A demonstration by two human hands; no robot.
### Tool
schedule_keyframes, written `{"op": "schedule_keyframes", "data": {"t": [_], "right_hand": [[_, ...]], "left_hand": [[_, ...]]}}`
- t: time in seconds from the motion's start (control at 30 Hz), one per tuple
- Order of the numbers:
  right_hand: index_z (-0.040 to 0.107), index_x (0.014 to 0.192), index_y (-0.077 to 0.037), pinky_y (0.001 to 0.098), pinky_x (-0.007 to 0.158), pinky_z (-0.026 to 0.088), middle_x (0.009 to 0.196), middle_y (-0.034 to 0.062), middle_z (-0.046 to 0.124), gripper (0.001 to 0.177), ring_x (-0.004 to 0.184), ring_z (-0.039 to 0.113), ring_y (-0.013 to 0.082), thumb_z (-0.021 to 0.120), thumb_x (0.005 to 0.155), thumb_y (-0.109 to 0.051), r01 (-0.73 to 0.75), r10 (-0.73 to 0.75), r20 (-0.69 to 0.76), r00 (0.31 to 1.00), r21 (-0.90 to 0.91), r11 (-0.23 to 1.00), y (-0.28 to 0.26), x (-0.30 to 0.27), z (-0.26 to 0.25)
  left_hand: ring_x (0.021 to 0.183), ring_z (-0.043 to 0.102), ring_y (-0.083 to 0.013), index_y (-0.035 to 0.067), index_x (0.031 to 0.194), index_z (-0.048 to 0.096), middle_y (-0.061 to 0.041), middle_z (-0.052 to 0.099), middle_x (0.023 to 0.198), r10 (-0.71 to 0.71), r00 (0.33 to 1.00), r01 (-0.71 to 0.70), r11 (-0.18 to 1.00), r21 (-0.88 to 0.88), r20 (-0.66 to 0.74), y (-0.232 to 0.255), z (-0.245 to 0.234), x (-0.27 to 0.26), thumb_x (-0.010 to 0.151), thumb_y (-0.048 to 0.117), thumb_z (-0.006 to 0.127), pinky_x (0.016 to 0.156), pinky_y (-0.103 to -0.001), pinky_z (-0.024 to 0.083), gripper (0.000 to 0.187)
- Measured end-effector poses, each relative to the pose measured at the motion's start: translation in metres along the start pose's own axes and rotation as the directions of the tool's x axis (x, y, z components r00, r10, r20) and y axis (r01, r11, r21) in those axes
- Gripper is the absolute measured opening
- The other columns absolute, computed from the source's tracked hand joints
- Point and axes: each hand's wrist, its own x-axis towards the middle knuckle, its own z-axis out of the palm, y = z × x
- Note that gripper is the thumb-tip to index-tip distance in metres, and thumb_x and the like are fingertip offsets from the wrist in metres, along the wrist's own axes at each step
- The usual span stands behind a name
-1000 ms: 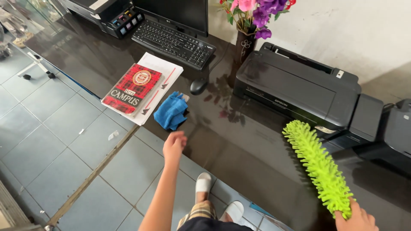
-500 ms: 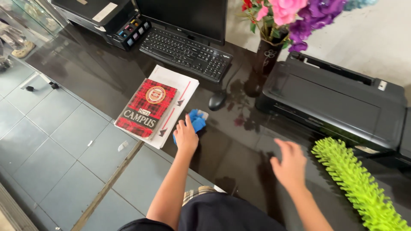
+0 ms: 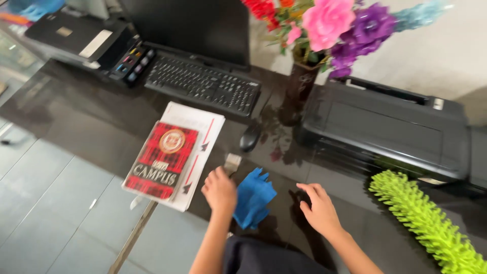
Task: Cleaning a printer and the surrounding desk area using a duster, a small brush, and a cleaning cloth.
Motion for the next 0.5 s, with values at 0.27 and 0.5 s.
{"op": "schedule_keyframes", "data": {"t": [0.27, 0.5], "right_hand": [[0.067, 0.130, -0.023, 0.0253, 0.077, 0.058, 0.112, -0.0053, 0.070, 0.050, 0.091, 0.071, 0.0114, 0.067, 0.083, -0.006, -0.052, 0.073, -0.116, 0.991, 0.170, 0.984, 0.013, 0.001, -0.017], [0.059, 0.144, -0.018, 0.0292, 0.091, 0.056, 0.144, 0.0035, 0.058, 0.066, 0.118, 0.068, 0.0237, 0.067, 0.080, -0.002, 0.363, -0.350, -0.186, 0.918, 0.038, 0.931, -0.066, 0.023, -0.076]], "left_hand": [[0.104, 0.066, -0.0482, 0.005, 0.124, 0.051, -0.022, 0.067, 0.119, -0.109, 0.861, 0.250, 0.942, -0.226, 0.496, -0.003, -0.024, 0.041, 0.085, 0.026, 0.062, 0.090, -0.055, 0.057, 0.046], [0.087, 0.069, -0.0480, 0.011, 0.094, 0.073, -0.019, 0.077, 0.093, 0.411, 0.739, -0.081, 0.842, -0.534, 0.535, 0.131, -0.142, 0.054, 0.078, 0.026, 0.058, 0.080, -0.053, 0.056, 0.026]]}}
